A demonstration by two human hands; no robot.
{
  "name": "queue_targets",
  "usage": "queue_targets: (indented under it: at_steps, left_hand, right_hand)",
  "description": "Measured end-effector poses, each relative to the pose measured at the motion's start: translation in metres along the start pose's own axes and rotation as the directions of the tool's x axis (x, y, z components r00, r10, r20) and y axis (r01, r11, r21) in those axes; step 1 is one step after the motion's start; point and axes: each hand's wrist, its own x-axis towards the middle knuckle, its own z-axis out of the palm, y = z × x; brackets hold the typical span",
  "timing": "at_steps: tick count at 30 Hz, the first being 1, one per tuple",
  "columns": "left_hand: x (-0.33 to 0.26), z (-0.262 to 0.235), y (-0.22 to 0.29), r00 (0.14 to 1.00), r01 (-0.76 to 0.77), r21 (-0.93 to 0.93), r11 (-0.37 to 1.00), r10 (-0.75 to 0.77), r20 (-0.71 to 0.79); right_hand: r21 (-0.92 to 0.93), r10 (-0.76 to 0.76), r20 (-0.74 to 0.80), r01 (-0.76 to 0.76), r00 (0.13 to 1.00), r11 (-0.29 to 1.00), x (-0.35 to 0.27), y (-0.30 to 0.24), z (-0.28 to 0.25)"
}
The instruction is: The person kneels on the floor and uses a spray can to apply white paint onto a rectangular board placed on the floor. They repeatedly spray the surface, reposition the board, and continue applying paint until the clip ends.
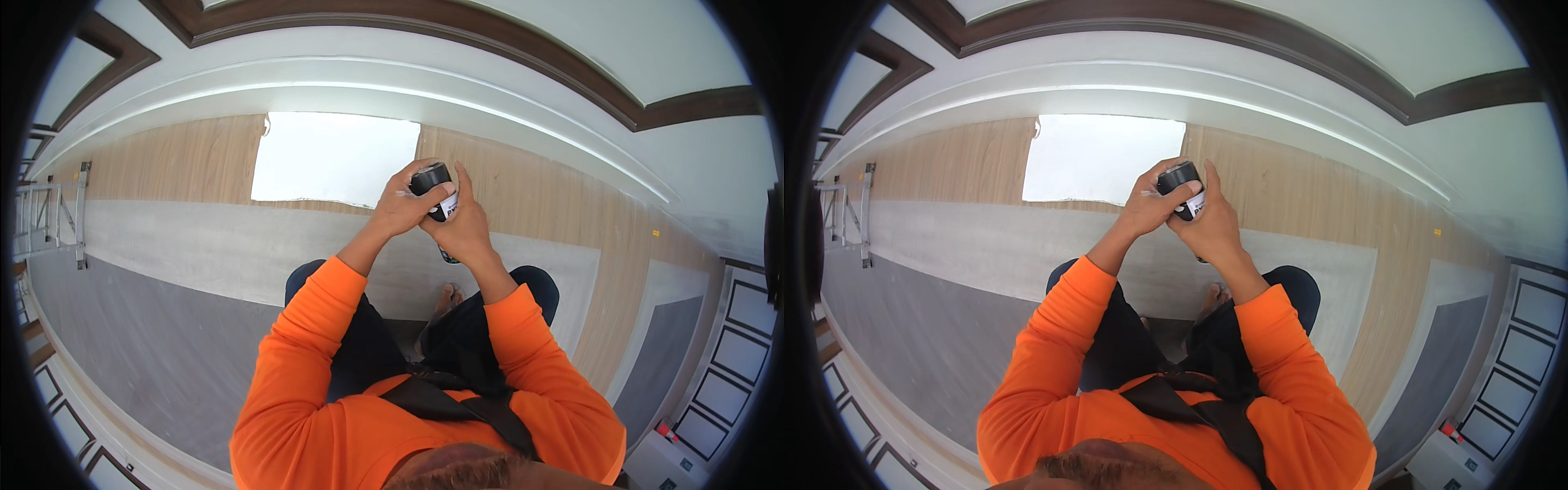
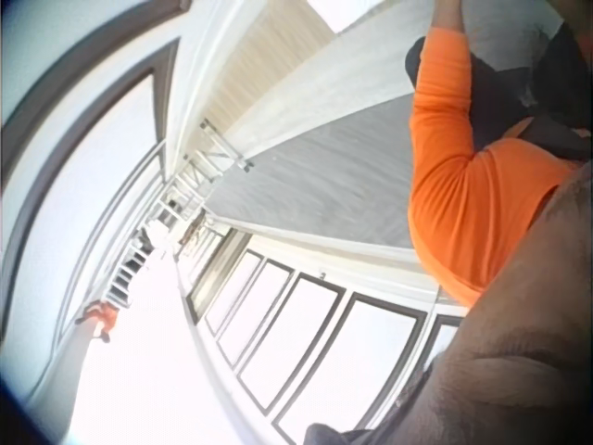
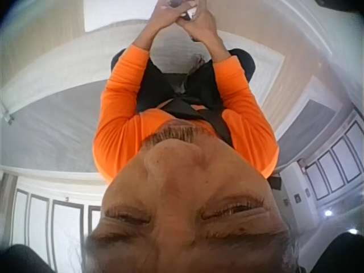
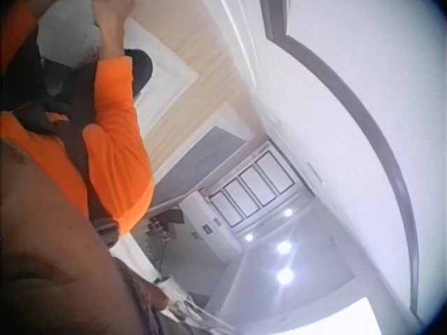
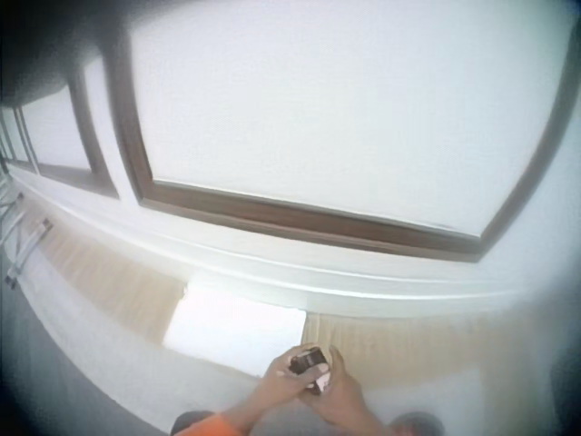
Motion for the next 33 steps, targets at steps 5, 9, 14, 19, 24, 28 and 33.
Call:
queue_targets:
  at_steps: [5, 9, 14, 19, 24, 28, 33]
  left_hand:
    - [0.001, -0.007, 0.006, 0.993, 0.105, 0.014, 0.994, -0.105, 0.045]
    - [0.001, -0.004, -0.002, 0.998, -0.005, 0.003, 1.000, 0.004, 0.067]
    - [0.004, -0.006, -0.005, 0.997, -0.007, -0.096, 0.995, 0.014, 0.073]
    - [0.004, -0.009, -0.007, 0.997, -0.043, -0.098, 0.994, 0.049, 0.063]
    - [0.006, -0.015, -0.008, 0.991, -0.118, -0.095, 0.988, 0.123, 0.055]
    - [0.010, -0.013, -0.008, 0.995, -0.066, -0.029, 0.997, 0.068, 0.077]
    - [0.014, -0.007, -0.011, 0.995, -0.038, -0.007, 0.999, 0.039, 0.095]
  right_hand:
    - [-0.007, -0.148, -0.037, 0.148, 0.988, 0.989, 0.001, 0.010, 0.004]
    - [0.030, -0.029, 0.022, 0.028, 0.999, 0.999, 0.003, 0.007, 0.000]
    - [0.059, -0.021, 0.015, 0.020, 1.000, 0.998, 0.003, 0.009, -0.002]
    - [0.076, -0.008, 0.043, 0.005, 0.999, 0.997, 0.005, 0.002, -0.005]
    - [0.121, 0.021, 0.069, -0.030, 0.997, 0.992, 0.007, -0.004, -0.006]
    - [0.061, 0.027, 0.065, -0.031, 0.998, 0.998, 0.007, 0.000, -0.005]
    - [0.037, 0.052, 0.112, -0.057, 0.992, 0.998, 0.006, 0.001, -0.011]
